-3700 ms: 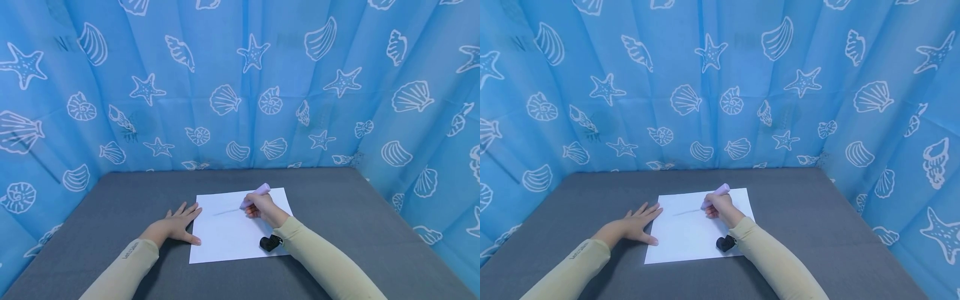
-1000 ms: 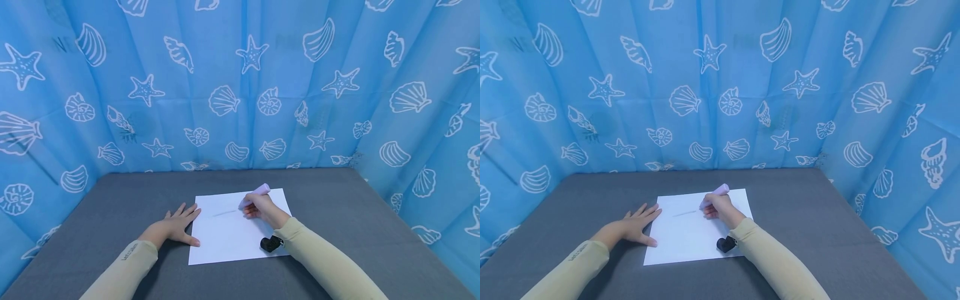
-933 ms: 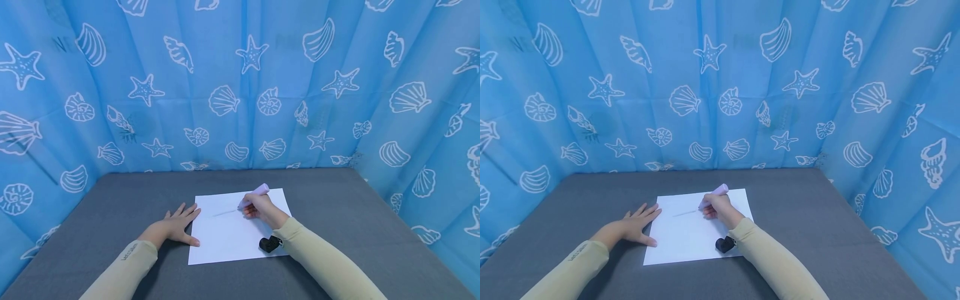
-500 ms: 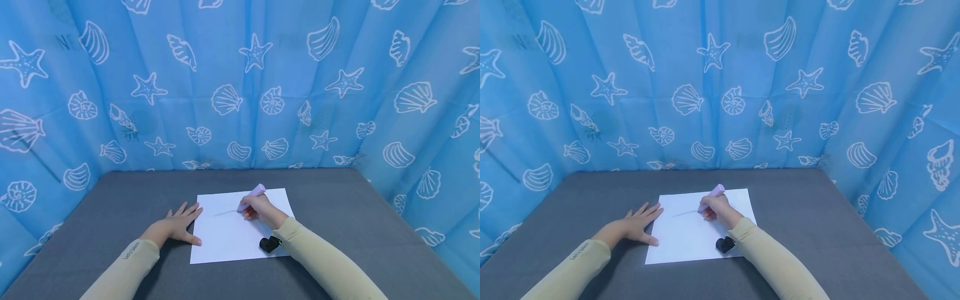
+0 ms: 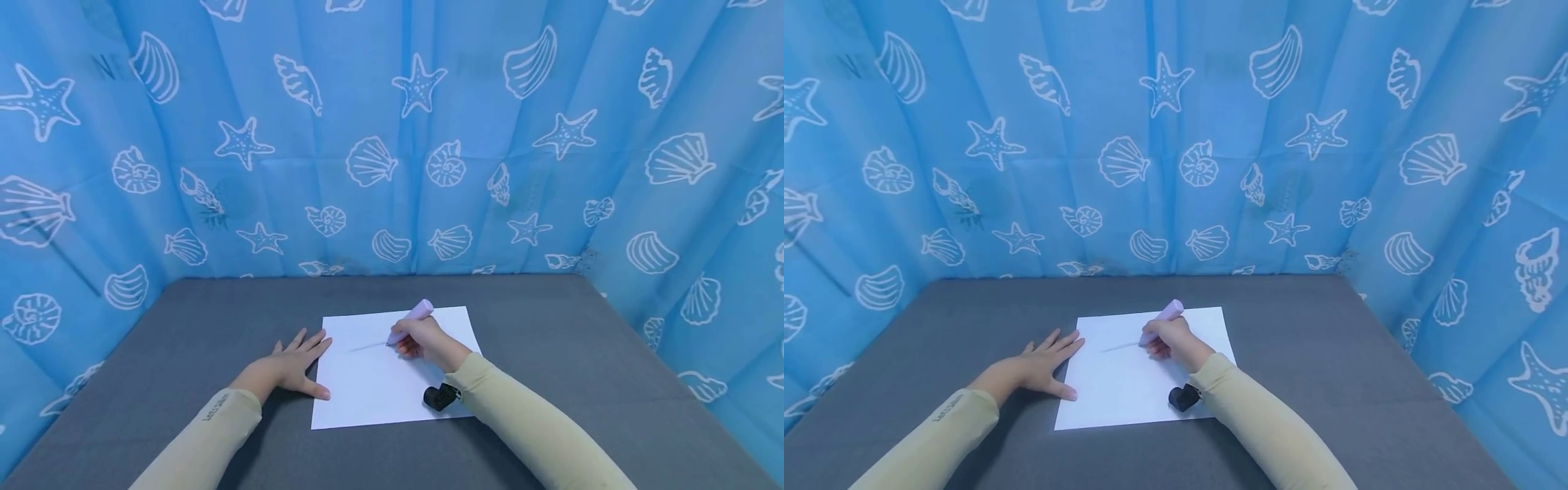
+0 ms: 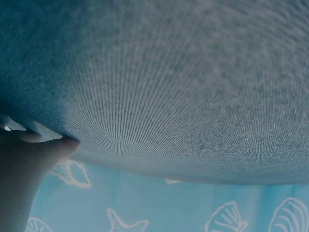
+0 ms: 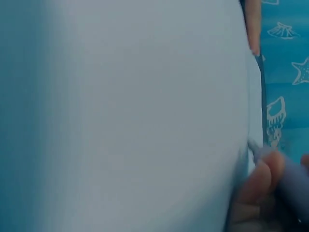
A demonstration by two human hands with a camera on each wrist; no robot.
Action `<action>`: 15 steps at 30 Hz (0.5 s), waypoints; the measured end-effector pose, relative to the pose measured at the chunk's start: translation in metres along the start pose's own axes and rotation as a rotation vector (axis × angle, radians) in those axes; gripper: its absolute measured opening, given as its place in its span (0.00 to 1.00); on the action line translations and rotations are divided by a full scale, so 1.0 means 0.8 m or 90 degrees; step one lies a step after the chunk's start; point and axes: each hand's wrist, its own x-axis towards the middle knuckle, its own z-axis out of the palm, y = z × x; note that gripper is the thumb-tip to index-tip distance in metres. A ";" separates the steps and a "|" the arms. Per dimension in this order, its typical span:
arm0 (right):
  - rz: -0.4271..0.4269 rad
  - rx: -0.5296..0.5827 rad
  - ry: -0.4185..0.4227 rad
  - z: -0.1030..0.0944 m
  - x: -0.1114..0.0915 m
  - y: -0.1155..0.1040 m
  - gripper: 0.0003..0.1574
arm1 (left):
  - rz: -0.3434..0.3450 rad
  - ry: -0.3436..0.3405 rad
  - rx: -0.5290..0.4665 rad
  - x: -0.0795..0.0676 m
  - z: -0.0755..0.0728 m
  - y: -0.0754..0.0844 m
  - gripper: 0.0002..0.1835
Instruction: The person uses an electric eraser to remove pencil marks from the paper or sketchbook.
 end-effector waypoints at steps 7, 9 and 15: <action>0.012 -0.009 -0.018 -0.005 -0.003 0.000 0.15 | 0.005 0.002 -0.005 0.000 0.000 0.002 0.61; 0.010 0.017 -0.013 -0.008 -0.002 0.001 0.15 | 0.006 0.002 -0.004 -0.001 0.000 0.001 0.61; -0.003 0.043 -0.007 -0.010 -0.002 0.003 0.14 | 0.010 0.003 -0.007 -0.001 0.001 0.003 0.60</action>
